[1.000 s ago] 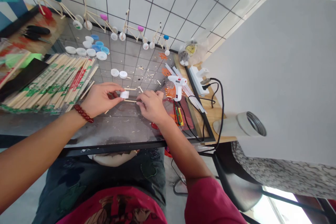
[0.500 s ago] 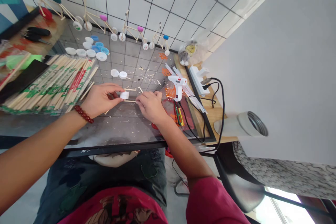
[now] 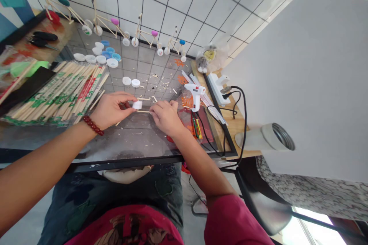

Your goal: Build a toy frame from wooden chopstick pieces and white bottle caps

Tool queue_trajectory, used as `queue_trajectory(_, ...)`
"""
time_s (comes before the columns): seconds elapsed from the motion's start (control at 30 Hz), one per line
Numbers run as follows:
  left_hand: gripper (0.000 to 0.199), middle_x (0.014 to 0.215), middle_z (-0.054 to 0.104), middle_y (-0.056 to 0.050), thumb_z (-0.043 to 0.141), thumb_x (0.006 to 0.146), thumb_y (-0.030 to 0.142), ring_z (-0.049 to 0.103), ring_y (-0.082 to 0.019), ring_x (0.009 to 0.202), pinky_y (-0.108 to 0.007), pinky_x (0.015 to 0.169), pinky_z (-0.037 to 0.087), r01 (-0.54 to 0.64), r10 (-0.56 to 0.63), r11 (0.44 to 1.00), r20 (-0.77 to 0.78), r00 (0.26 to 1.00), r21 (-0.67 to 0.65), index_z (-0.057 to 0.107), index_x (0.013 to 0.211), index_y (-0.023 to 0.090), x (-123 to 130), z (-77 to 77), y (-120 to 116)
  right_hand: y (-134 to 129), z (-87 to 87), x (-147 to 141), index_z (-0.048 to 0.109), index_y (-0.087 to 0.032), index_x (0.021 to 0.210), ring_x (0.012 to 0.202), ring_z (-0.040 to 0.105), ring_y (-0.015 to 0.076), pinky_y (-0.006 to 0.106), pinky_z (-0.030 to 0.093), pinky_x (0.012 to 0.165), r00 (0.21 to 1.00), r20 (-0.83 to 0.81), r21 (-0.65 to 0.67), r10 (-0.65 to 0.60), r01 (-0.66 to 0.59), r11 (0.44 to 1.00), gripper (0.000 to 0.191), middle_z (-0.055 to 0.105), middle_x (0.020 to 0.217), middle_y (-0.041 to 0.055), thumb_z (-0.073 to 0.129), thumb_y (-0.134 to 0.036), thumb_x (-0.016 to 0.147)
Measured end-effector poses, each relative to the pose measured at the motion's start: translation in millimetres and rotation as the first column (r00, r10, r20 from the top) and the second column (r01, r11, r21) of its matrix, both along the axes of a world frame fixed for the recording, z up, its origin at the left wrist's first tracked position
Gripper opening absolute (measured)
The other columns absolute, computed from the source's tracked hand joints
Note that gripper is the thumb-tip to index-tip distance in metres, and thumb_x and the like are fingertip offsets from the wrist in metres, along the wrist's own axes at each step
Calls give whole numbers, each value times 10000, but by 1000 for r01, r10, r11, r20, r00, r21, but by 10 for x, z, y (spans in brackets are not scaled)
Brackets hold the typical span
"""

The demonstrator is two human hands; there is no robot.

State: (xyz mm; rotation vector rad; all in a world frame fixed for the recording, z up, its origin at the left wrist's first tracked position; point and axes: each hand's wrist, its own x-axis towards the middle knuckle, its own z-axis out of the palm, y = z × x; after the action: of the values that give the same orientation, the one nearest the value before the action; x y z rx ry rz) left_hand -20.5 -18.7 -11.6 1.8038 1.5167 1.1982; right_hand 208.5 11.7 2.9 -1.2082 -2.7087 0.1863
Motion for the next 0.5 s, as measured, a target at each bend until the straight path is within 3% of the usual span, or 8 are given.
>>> queue_trajectory(0.5,382,1057,794,-106,780,774,534,671,-160,656,-323,625,616,-1,1,1000,10,1000,4,841,950,201,7,14,-5,-3,5,-2,718,-192,1065,1053,558,260,405,210,899,1000,6,11,9,-9,1000,244,746,1100,110,475,-207,1070)
